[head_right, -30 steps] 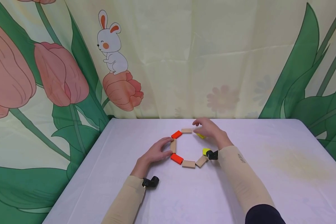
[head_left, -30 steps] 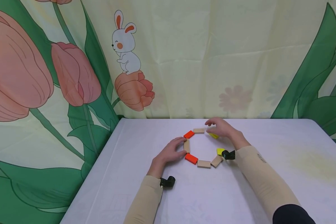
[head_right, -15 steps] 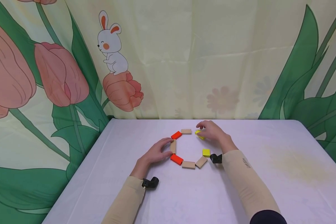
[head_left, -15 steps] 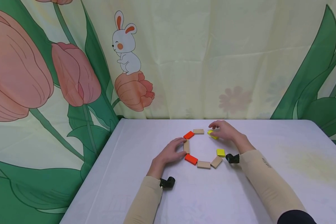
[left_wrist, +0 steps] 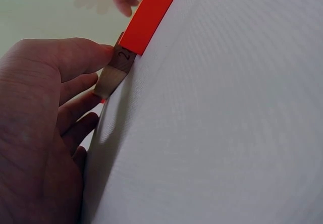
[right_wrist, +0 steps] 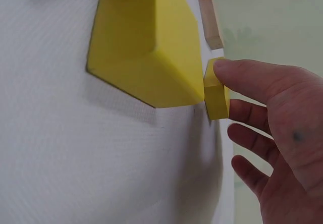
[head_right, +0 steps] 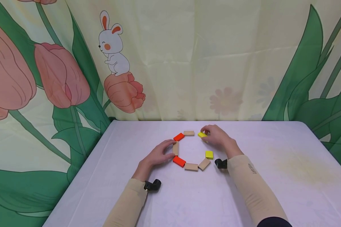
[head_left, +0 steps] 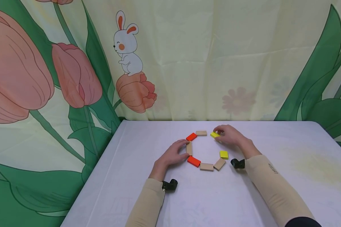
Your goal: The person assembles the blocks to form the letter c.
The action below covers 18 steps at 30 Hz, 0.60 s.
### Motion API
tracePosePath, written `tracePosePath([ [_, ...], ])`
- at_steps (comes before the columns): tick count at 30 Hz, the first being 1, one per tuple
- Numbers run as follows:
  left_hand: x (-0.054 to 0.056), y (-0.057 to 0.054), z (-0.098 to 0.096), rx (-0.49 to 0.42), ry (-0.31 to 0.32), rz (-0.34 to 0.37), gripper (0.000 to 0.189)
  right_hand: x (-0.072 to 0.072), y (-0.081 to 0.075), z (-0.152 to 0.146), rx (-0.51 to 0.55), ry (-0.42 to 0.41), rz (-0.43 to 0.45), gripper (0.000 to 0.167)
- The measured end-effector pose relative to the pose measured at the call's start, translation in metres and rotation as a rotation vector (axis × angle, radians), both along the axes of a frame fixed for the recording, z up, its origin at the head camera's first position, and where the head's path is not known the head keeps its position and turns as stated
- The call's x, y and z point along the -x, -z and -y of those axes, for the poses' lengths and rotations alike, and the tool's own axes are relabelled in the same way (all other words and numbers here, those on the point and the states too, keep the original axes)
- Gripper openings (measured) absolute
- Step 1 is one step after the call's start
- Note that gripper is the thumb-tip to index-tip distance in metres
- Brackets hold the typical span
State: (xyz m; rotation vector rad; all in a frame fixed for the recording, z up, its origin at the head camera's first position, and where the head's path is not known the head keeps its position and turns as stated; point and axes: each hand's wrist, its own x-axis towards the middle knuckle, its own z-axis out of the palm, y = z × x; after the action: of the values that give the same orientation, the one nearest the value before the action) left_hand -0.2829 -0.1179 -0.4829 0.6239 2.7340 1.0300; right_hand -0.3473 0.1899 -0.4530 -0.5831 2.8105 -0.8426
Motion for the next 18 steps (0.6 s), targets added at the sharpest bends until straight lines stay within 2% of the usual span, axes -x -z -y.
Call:
tracePosePath([
  [18, 0.0000, 0.0009, 0.0006, -0.002, 0.006, -0.010, 0.057, -0.0026, 0.0007, -0.0001, -0.014, -0.005, -0.040, 0.037],
])
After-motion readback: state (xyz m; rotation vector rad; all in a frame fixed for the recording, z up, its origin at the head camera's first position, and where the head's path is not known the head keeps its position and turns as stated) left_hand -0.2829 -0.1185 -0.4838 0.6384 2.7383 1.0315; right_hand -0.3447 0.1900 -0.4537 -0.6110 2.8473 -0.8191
